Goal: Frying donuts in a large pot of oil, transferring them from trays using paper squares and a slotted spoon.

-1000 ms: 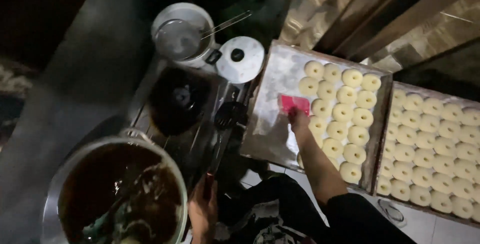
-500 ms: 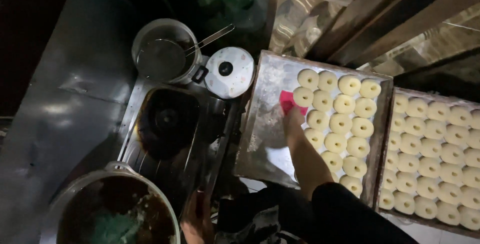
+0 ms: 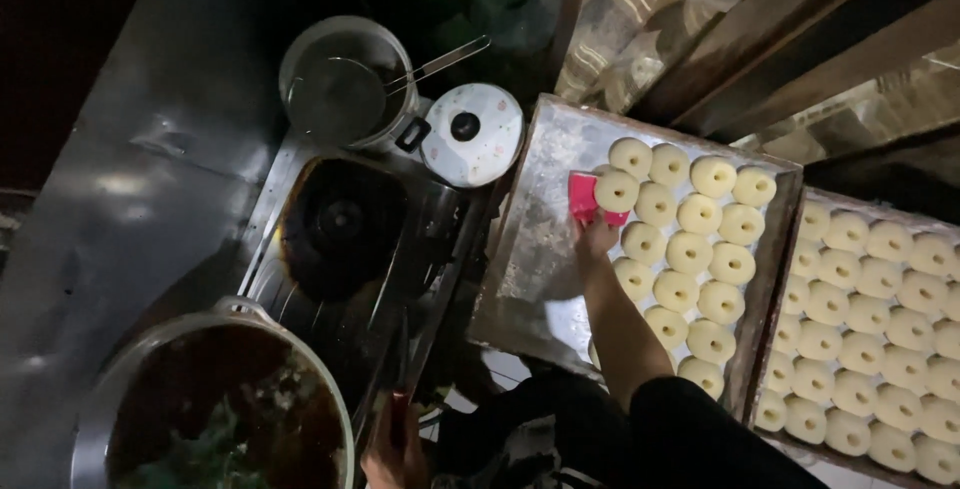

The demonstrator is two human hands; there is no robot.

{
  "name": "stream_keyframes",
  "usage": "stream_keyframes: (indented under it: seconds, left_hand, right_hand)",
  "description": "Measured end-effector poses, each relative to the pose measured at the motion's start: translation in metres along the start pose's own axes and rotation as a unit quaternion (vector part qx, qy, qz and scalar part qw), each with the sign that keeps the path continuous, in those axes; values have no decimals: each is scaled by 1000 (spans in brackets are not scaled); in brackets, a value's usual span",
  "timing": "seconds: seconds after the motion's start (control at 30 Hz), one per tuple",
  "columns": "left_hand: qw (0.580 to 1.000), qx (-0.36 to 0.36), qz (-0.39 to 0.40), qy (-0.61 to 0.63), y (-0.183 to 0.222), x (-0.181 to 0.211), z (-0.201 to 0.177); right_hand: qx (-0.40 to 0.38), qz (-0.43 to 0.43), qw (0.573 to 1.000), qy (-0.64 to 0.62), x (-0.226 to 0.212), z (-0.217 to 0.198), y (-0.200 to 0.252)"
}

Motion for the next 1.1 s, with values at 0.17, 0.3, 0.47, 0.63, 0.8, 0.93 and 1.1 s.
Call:
stream_keyframes:
  seconds: [0.17,0.3,0.47,0.63,0.8,0.93,1.1]
  left_hand:
    - [987,65,138,45,7,18,-26]
    - [997,21,28,63,19,-10,-55]
    - [996,80,26,31,48,-91,-100]
    - [985,143,-77,55,98,-158,-154]
    - [961,235,-118,82,165,-218,-186]
    - [942,279,-160,90,204,-235,-207]
    - [931,277,-224,83,225,-243,-219]
  right_hand:
    - [-19,-48,949,311,-14,12,51]
    - [-61,-28,888,455,-13,34,128]
    - [-250,92,769,581,29,54,227]
    - [-330,209,648,654,104,64,332]
    - [-429,268,486,712,185,55,441]
    - [-473,293,334,761,229,46,533]
    - [-495,279,208,796,268,14,590]
Point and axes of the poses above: each hand's wrist, its own y-axis away from the middle knuckle, its own z-axis out of the palm, x = y × z, the point moved 3 cm from there along -y, towards the middle knuckle, and after that the axes turned 7 degrees about z, right-handed, at the moved point
